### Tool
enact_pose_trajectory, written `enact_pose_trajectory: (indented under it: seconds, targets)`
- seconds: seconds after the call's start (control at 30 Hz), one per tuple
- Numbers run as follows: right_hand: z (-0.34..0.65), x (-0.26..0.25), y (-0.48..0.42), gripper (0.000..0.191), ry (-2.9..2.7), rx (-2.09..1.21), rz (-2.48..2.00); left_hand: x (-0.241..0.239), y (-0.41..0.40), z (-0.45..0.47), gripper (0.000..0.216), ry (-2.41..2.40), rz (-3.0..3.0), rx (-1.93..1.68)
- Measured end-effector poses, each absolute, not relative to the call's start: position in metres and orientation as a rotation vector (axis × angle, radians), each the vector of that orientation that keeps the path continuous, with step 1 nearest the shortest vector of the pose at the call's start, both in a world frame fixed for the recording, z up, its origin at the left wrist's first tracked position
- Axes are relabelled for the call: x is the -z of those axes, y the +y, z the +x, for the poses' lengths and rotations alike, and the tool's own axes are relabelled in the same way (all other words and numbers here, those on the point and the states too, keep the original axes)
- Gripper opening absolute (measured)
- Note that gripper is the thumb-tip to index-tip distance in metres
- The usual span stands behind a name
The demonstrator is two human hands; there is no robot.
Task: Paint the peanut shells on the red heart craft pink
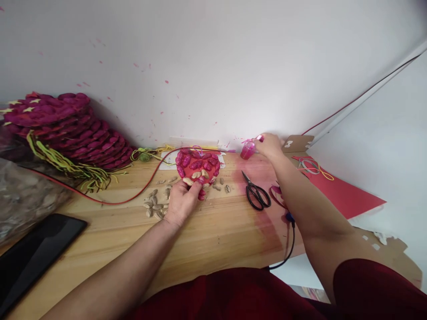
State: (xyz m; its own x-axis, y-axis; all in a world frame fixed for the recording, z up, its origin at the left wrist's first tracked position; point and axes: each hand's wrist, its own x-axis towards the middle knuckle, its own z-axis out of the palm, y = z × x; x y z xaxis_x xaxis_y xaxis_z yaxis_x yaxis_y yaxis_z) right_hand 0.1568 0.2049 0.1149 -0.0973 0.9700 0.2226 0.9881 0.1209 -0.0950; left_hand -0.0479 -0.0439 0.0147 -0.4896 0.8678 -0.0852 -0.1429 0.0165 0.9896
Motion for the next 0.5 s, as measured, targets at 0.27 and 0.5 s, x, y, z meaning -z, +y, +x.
enact_pose_trajectory:
  seconds: [0.27,0.5]
  targets:
    - [0.186,-0.114,0.140,0.030,-1.741,-0.335,-1.297,-0.024,-0.045,-0.044,0.022,1.469,0.726,-1.620]
    - [0.164,-0.077,0.020,0.019,-1.825,-0.623,-0.965,-0.028,-0.047,-0.041,0.018,1.483,0.731,-1.599]
